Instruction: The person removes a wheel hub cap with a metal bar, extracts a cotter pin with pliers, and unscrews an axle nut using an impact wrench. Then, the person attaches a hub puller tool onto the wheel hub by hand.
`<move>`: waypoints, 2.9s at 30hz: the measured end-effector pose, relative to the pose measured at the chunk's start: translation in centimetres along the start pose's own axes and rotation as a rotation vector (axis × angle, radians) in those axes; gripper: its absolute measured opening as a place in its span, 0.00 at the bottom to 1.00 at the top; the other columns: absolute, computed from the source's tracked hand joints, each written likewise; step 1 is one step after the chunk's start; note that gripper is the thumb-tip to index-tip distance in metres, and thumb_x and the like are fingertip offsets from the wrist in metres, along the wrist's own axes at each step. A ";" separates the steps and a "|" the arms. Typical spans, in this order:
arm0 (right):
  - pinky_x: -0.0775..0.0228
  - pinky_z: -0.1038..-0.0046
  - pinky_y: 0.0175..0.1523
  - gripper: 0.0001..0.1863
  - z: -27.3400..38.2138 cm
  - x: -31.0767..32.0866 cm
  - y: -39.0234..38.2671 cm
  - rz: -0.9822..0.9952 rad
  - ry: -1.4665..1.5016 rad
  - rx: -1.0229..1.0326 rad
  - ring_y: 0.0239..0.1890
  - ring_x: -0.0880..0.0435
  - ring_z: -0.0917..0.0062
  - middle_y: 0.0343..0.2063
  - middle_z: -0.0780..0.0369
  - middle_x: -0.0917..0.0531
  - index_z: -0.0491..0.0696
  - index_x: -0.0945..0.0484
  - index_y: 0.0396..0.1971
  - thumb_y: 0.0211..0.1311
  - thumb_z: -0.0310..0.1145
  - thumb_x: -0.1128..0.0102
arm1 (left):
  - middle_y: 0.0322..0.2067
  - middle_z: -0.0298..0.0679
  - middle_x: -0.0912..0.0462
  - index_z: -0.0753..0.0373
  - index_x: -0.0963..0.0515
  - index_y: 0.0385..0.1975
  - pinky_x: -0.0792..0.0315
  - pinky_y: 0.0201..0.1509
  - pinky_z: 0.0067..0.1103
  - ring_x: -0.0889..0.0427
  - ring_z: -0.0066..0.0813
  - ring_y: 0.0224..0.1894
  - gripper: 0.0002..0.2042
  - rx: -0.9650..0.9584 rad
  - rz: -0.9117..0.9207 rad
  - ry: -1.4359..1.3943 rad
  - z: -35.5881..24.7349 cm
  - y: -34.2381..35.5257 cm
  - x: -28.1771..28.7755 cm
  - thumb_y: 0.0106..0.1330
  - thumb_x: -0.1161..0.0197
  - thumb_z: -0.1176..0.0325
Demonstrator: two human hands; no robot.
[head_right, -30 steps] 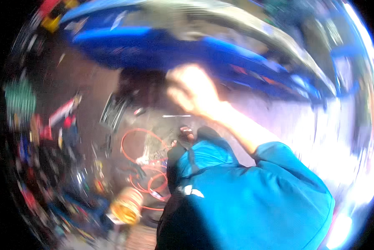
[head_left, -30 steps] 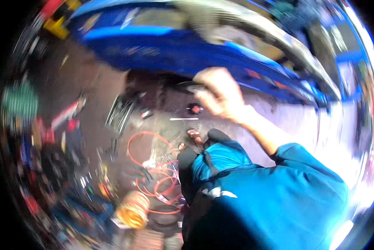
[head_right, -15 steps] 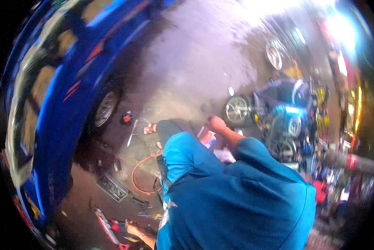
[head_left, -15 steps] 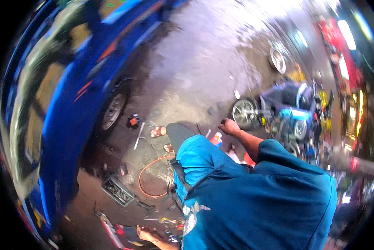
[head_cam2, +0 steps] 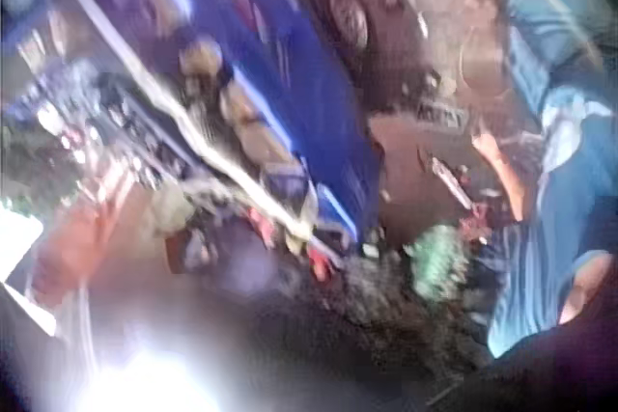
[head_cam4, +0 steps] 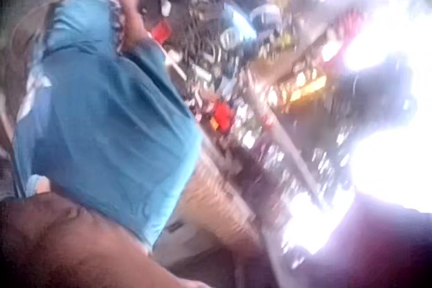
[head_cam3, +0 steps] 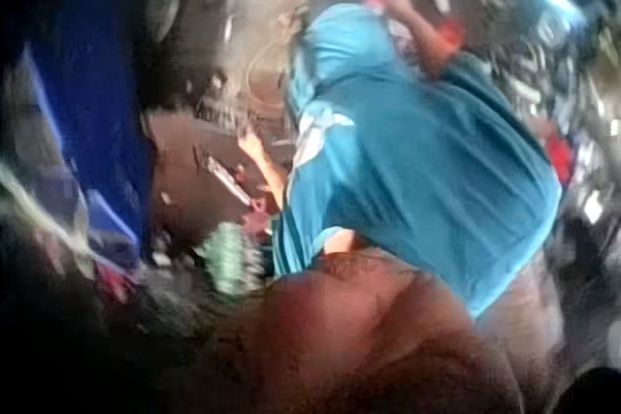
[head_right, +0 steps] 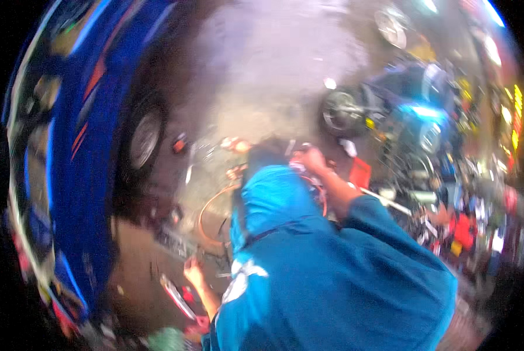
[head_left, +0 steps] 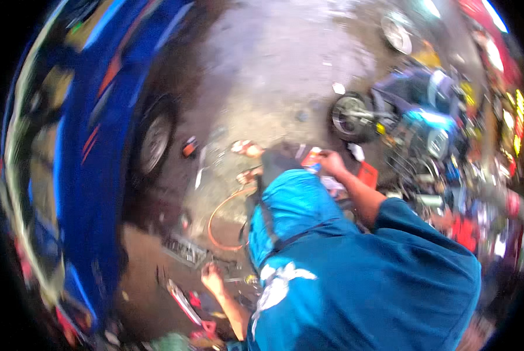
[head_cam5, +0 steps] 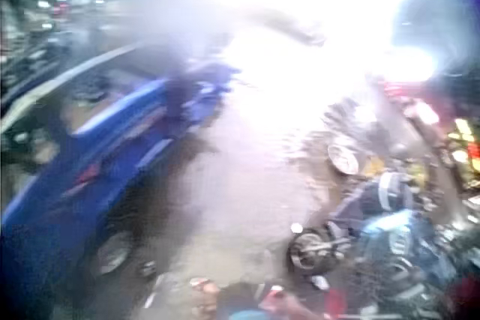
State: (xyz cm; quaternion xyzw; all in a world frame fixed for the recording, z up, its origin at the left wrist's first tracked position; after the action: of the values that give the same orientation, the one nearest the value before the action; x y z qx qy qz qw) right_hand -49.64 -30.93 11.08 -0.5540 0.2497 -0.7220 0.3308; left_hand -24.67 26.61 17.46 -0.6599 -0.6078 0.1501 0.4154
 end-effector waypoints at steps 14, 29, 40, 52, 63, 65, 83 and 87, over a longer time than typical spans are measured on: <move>0.37 0.80 0.25 0.08 23.0 0.1 13.5 0.300 -0.131 0.433 0.20 0.29 0.85 0.19 0.68 0.24 0.48 0.21 0.29 0.51 0.32 0.47 | 0.23 0.32 0.25 0.68 0.26 0.28 0.34 0.29 0.18 0.30 0.19 0.25 0.06 0.157 -0.578 -0.310 8.9 -14.7 -4.8 0.58 0.41 0.71; 0.35 0.68 0.51 0.16 56.5 -25.1 -46.7 0.561 -0.048 2.288 0.44 0.25 0.61 0.40 0.53 0.24 0.41 0.27 0.42 0.51 0.27 0.40 | 0.20 0.43 0.23 0.65 0.23 0.23 0.31 0.23 0.27 0.24 0.32 0.22 0.11 0.546 -0.894 -0.691 27.8 -28.4 -16.0 0.55 0.41 0.62; 0.45 0.63 0.58 0.22 69.8 -28.6 -67.3 -0.600 0.309 2.372 0.53 0.32 0.64 0.47 0.57 0.26 0.48 0.27 0.47 0.54 0.43 0.40 | 0.23 0.39 0.21 0.58 0.22 0.29 0.29 0.25 0.27 0.24 0.34 0.22 0.10 0.472 -0.987 -0.926 35.3 -19.2 6.9 0.57 0.41 0.58; 0.36 0.66 0.48 0.24 75.7 -29.8 -64.0 -0.544 0.092 1.574 0.38 0.22 0.62 0.34 0.57 0.18 0.52 0.20 0.38 0.59 0.57 0.52 | 0.19 0.36 0.25 0.61 0.25 0.32 0.35 0.17 0.20 0.30 0.25 0.15 0.08 0.364 -0.849 -1.285 38.9 -15.1 31.0 0.59 0.43 0.64; 0.32 0.75 0.34 0.12 70.9 -24.8 -52.7 -0.782 0.492 1.311 0.31 0.22 0.74 0.30 0.59 0.19 0.47 0.21 0.39 0.60 0.36 0.46 | 0.18 0.33 0.28 0.65 0.26 0.30 0.37 0.17 0.14 0.31 0.18 0.15 0.04 -0.029 -0.682 -1.024 19.8 11.5 66.6 0.57 0.42 0.74; 0.31 0.74 0.36 0.13 68.3 -24.5 -57.1 -1.145 0.011 1.328 0.33 0.21 0.72 0.32 0.58 0.19 0.46 0.22 0.42 0.61 0.35 0.47 | 0.17 0.29 0.30 0.65 0.26 0.29 0.38 0.20 0.15 0.32 0.18 0.18 0.04 0.104 -0.553 -0.858 15.0 15.3 70.7 0.56 0.41 0.73; 0.32 0.79 0.36 0.16 73.3 -72.7 -57.6 -0.325 0.365 0.672 0.29 0.26 0.82 0.26 0.62 0.22 0.42 0.23 0.36 0.58 0.41 0.42 | 0.26 0.33 0.25 0.68 0.25 0.33 0.32 0.33 0.19 0.29 0.20 0.26 0.08 -0.295 -0.487 -0.295 -13.4 40.6 111.0 0.58 0.44 0.70; 0.29 0.69 0.29 0.25 73.9 -88.2 -63.0 0.053 0.570 0.086 0.27 0.21 0.74 0.30 0.60 0.22 0.46 0.29 0.42 0.59 0.53 0.49 | 0.26 0.33 0.26 0.68 0.25 0.33 0.33 0.31 0.16 0.29 0.18 0.25 0.07 -0.229 -0.374 -0.237 -15.0 47.4 116.9 0.57 0.42 0.73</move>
State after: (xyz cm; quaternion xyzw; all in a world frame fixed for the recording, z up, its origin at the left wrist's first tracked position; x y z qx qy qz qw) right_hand 23.77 77.39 20.25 -0.3074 0.3164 -0.8496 0.2892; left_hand 43.28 133.42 27.84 -0.5566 -0.7768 0.0771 0.2843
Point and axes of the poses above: each hand's wrist, its own y-axis towards the middle knuckle, its own x-axis out of the back of the hand, z = x × y, the point moved 9 cm from there along y, towards the middle knuckle
